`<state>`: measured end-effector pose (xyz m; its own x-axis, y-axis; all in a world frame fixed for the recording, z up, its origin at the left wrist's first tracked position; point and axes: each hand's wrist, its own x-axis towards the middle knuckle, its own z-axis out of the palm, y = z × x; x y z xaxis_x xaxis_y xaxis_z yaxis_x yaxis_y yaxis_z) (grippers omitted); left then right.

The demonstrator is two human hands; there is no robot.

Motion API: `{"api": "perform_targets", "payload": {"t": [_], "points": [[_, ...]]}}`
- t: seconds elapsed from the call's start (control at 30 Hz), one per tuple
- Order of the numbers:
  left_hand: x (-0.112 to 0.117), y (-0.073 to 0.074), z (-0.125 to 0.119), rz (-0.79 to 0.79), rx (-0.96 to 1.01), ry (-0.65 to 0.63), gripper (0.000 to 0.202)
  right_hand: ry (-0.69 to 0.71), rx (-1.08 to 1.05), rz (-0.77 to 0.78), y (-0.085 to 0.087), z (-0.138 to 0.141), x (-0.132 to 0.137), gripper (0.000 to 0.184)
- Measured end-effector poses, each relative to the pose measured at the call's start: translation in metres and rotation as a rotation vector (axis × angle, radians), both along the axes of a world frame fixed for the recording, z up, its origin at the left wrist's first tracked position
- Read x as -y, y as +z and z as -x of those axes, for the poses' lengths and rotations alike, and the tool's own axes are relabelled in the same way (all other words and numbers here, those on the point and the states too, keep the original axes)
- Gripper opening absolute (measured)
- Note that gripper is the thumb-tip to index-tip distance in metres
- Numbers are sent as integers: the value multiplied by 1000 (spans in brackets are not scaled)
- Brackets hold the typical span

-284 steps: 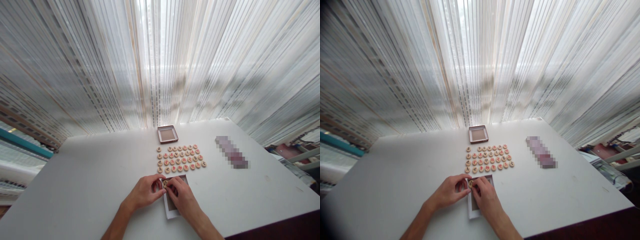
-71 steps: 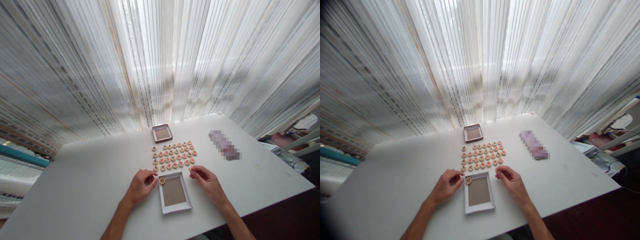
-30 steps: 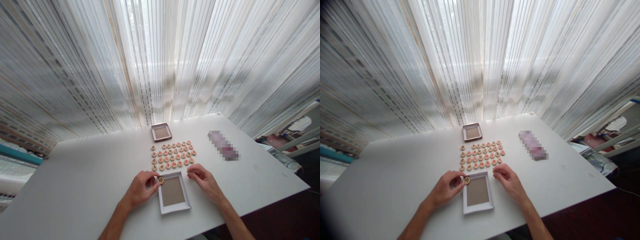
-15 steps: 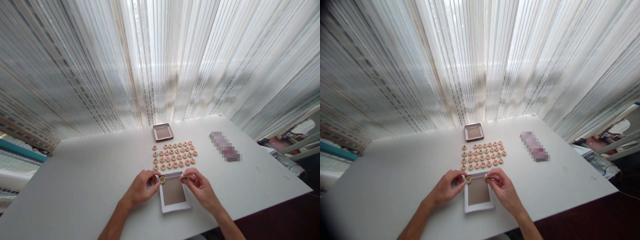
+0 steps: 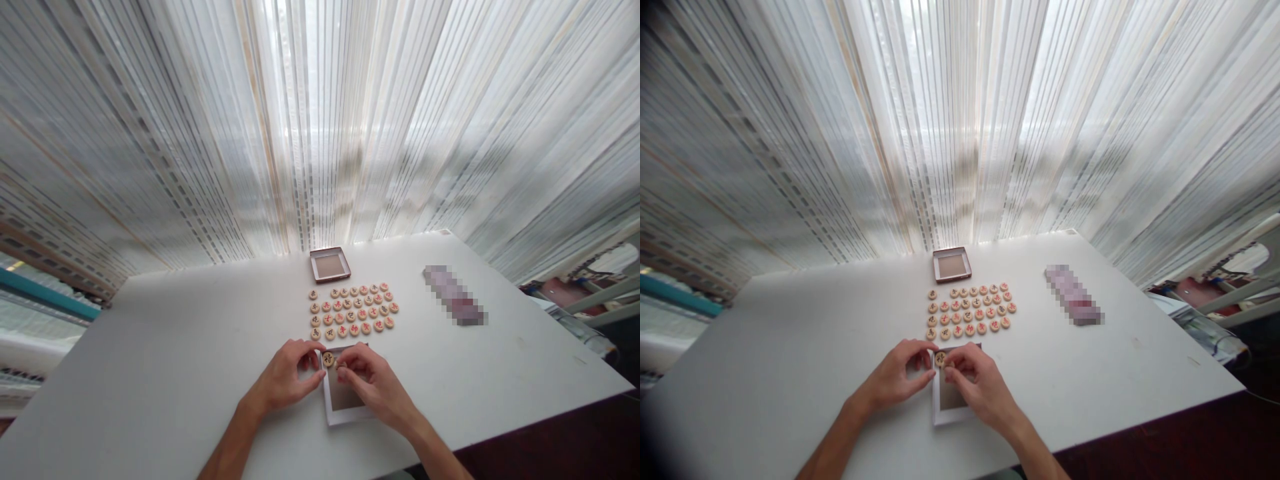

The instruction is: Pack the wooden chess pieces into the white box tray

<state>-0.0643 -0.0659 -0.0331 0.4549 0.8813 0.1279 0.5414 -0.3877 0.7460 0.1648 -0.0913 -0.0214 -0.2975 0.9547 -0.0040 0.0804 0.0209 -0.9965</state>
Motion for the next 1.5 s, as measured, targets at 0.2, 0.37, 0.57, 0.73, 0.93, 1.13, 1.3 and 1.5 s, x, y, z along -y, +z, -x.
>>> {"api": "perform_targets", "payload": {"t": [0.2,0.37,0.57,0.73,0.93,1.13,1.3,1.5], "points": [[1,-2,0,2,3,5,38,-40,-88,-16,-5,0,-1,19],[0,-3,1,5,5,3,37,-86,-103,-41,-9,-1,-2,22],[1,-2,1,7,0,1,37,-76,-96,-15,-8,1,-1,16],[1,0,1,26,-9,-9,40,-75,-78,17,-7,4,0,12],[1,1,2,26,0,-18,42,-50,16,36,-7,6,0,12],[1,2,1,29,-7,-23,42,-23,61,50,-9,10,2,14],[1,1,2,32,-11,-25,42,0,142,35,-9,13,3,15],[1,1,2,34,-9,-31,42,23,165,50,-11,16,4,11]]}}
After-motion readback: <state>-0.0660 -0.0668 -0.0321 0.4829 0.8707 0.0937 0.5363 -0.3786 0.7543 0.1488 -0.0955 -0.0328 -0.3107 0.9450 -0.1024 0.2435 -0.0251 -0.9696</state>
